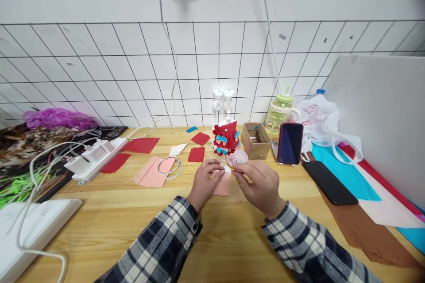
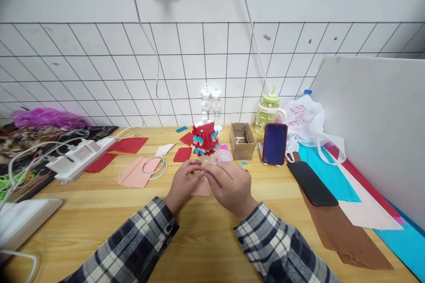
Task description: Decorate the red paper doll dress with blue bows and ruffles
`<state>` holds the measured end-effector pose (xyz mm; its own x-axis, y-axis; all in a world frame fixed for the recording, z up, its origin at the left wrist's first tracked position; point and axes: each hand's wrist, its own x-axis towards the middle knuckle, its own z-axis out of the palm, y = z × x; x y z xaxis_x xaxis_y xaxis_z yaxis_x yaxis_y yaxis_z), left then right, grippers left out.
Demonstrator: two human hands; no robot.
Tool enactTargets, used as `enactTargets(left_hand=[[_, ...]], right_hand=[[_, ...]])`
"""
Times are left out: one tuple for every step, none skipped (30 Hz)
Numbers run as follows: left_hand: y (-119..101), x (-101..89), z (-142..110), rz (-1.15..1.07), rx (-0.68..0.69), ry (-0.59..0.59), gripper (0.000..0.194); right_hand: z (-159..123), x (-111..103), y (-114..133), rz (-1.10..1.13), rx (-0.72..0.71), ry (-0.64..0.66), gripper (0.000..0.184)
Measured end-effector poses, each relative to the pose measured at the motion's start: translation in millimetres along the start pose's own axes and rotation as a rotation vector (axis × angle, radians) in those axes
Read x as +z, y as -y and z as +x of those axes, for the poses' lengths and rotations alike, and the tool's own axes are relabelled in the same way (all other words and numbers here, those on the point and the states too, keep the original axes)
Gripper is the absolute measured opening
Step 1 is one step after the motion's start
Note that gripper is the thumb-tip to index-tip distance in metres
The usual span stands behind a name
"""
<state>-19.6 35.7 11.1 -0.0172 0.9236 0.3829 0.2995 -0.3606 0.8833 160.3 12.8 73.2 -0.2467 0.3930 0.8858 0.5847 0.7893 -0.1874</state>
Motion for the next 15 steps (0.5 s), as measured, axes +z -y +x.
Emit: enactTargets(left_hand=[[-5.0, 1.5, -4.3, -0.15, -0.125, -0.025, 0.011], [-10.1, 3.2, -9.0, -0.309, -0.253, -0.036, 0.016], [-15.0, 4.9, -13.9, -0.464, -0.37, -0.036, 0.022], [-19.6, 6.5, -18.7, -0.601, -0.466, -0.021, 0.026], [-23.6, 7.8, -23.2, -0.712, -0.539, 0.003, 0.03], [-27.0, 8.8, -27.1, -0.797, -0.592, 0.027, 0.032], [-29.6, 9.7, -30.3, -0.863, -0.628, 0.045, 0.032], [-31.5, 10.4, -32.7, -0.914, -0.656, 0.055, 0.031], [-32.7, 10.9, -34.5, -0.955, -0.678, 0.059, 0.03], [-33.4, 11.4, -35.7, -0.99, -0.697, 0.058, 0.029], [-33.6, 11.8, -36.5, -1.02, -0.712, 0.053, 0.028], [-33.6, 12.1, -37.0, -1.045, -0.726, 0.048, 0.027], [-33.4, 12.3, -37.3, -1.066, -0.737, 0.043, 0.026], [-33.3, 12.5, -37.6, -1.082, -0.746, 0.038, 0.025], [-33.2, 12.7, -37.8, -1.096, -0.754, 0.034, 0.024]], right_hand=[[-8.5, 2.9, -0.1, 0.027, 0.055, 0.006, 0.011], [-15.5, 5.9, 0.3, 0.058, 0.108, 0.019, 0.009], [-21.1, 8.6, 0.9, 0.093, 0.148, 0.046, 0.009], [-25.1, 11.0, 1.8, 0.124, 0.178, 0.075, 0.01], [-27.7, 12.9, 2.8, 0.151, 0.197, 0.107, 0.011], [-29.2, 14.3, 3.8, 0.172, 0.209, 0.138, 0.013], [-29.8, 15.2, 4.7, 0.185, 0.221, 0.161, 0.013], [-29.9, 15.6, 5.4, 0.192, 0.232, 0.179, 0.013], [-29.8, 15.6, 5.9, 0.195, 0.244, 0.193, 0.013], [-29.7, 15.4, 6.2, 0.196, 0.254, 0.204, 0.013], [-29.7, 15.1, 6.2, 0.197, 0.261, 0.213, 0.014], [-29.9, 14.8, 6.0, 0.2, 0.267, 0.22, 0.015], [-30.3, 14.6, 5.7, 0.207, 0.272, 0.226, 0.015], [-31.0, 14.5, 5.3, 0.216, 0.276, 0.232, 0.016], [-31.8, 14.6, 4.9, 0.222, 0.284, 0.228, 0.015]])
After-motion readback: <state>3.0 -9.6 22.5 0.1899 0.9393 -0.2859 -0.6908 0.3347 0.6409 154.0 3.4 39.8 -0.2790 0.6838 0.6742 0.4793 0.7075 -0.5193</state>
